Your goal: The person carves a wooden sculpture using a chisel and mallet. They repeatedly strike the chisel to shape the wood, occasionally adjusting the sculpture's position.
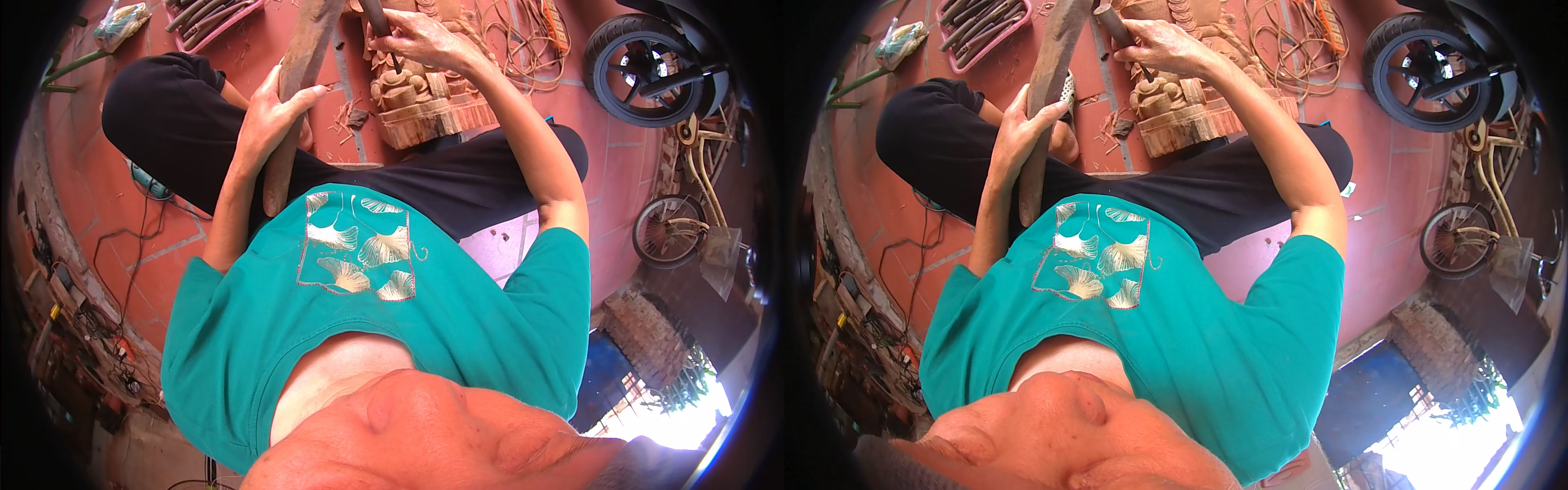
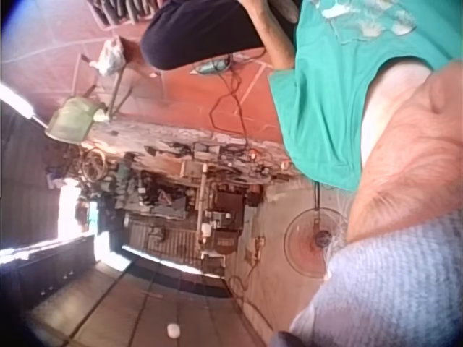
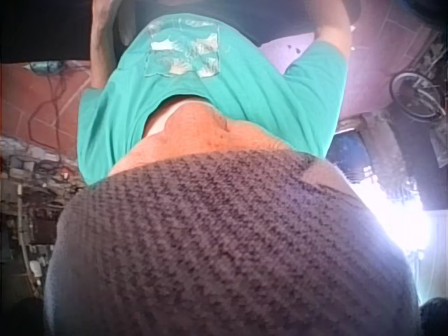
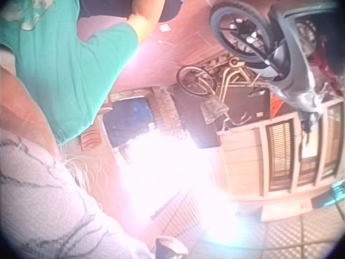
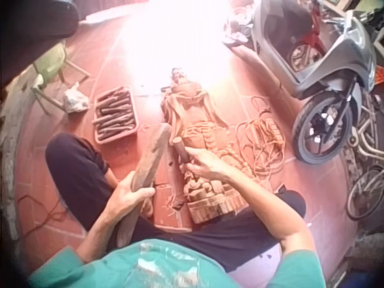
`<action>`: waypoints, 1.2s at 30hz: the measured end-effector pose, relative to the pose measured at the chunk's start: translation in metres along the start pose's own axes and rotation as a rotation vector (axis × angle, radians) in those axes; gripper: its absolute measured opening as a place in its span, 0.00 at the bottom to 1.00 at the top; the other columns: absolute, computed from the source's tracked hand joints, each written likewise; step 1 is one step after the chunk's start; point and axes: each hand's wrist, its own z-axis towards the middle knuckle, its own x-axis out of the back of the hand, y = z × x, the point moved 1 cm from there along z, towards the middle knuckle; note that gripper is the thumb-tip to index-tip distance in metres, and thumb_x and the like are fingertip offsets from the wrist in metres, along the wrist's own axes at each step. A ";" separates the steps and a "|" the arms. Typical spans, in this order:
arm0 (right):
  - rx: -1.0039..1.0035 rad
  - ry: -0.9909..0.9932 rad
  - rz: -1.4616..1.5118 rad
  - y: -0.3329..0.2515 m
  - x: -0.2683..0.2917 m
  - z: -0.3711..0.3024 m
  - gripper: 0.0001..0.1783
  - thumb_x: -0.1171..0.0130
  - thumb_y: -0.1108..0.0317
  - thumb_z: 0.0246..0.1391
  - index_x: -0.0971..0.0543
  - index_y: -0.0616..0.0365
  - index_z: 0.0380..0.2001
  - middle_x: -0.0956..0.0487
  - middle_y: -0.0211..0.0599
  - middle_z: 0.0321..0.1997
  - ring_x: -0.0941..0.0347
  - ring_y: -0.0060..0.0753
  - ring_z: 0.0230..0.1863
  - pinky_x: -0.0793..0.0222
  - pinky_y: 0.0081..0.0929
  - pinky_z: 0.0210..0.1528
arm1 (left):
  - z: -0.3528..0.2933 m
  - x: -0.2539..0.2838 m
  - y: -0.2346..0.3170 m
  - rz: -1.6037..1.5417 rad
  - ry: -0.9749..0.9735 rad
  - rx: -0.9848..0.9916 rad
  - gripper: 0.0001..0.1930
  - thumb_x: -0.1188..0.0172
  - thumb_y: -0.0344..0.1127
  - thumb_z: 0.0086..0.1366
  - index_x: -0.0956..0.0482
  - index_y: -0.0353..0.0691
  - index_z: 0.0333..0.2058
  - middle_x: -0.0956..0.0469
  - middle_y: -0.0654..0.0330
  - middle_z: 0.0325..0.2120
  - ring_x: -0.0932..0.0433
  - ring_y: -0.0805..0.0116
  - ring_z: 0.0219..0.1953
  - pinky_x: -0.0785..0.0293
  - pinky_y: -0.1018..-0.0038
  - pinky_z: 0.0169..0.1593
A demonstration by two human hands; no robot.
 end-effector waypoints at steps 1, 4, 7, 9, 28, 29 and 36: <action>0.014 0.005 -0.008 0.000 0.000 -0.001 0.21 0.37 0.54 0.59 0.24 0.58 0.48 0.18 0.43 0.35 0.20 0.44 0.38 0.27 0.41 0.43 | 0.001 -0.001 -0.001 -0.004 0.014 -0.036 0.27 0.33 0.45 0.65 0.26 0.31 0.54 0.21 0.59 0.34 0.24 0.75 0.34 0.28 0.76 0.40; 0.032 0.008 -0.047 0.006 -0.002 -0.002 0.20 0.37 0.55 0.59 0.25 0.58 0.46 0.19 0.44 0.33 0.21 0.47 0.37 0.29 0.43 0.41 | 0.003 -0.007 -0.001 -0.009 0.035 -0.093 0.22 0.33 0.44 0.66 0.25 0.33 0.49 0.24 0.64 0.27 0.27 0.79 0.23 0.33 0.81 0.26; 0.012 -0.003 -0.102 0.013 -0.003 -0.003 0.20 0.37 0.54 0.59 0.26 0.58 0.45 0.21 0.45 0.31 0.21 0.50 0.36 0.30 0.44 0.39 | 0.003 -0.008 0.005 0.002 0.016 -0.066 0.21 0.33 0.44 0.66 0.25 0.34 0.49 0.24 0.64 0.26 0.27 0.80 0.22 0.33 0.81 0.25; 0.011 -0.003 -0.107 0.015 -0.004 -0.004 0.20 0.37 0.54 0.59 0.26 0.58 0.44 0.21 0.45 0.31 0.21 0.50 0.36 0.30 0.45 0.39 | 0.003 -0.007 0.005 0.014 0.008 -0.054 0.23 0.33 0.44 0.65 0.26 0.34 0.51 0.24 0.63 0.29 0.27 0.78 0.26 0.32 0.79 0.29; 0.088 -0.075 -0.184 0.009 -0.010 -0.006 0.17 0.36 0.59 0.59 0.23 0.56 0.48 0.20 0.45 0.40 0.20 0.50 0.44 0.26 0.45 0.47 | -0.003 -0.002 0.011 0.037 -0.014 0.027 0.31 0.32 0.43 0.64 0.29 0.32 0.60 0.19 0.57 0.40 0.22 0.71 0.41 0.25 0.72 0.49; 0.094 -0.080 -0.194 0.010 -0.011 -0.006 0.17 0.36 0.59 0.59 0.23 0.56 0.47 0.20 0.45 0.41 0.21 0.50 0.44 0.26 0.45 0.48 | -0.005 -0.001 0.014 0.037 -0.022 0.045 0.31 0.32 0.43 0.64 0.29 0.31 0.60 0.19 0.57 0.41 0.22 0.71 0.41 0.25 0.72 0.49; 0.121 -0.073 -0.211 0.014 -0.011 -0.007 0.18 0.35 0.57 0.58 0.22 0.56 0.47 0.21 0.46 0.40 0.21 0.51 0.44 0.26 0.45 0.48 | -0.014 -0.002 0.036 -0.022 -0.010 -0.020 0.26 0.32 0.43 0.64 0.27 0.32 0.53 0.20 0.60 0.35 0.22 0.74 0.36 0.25 0.75 0.43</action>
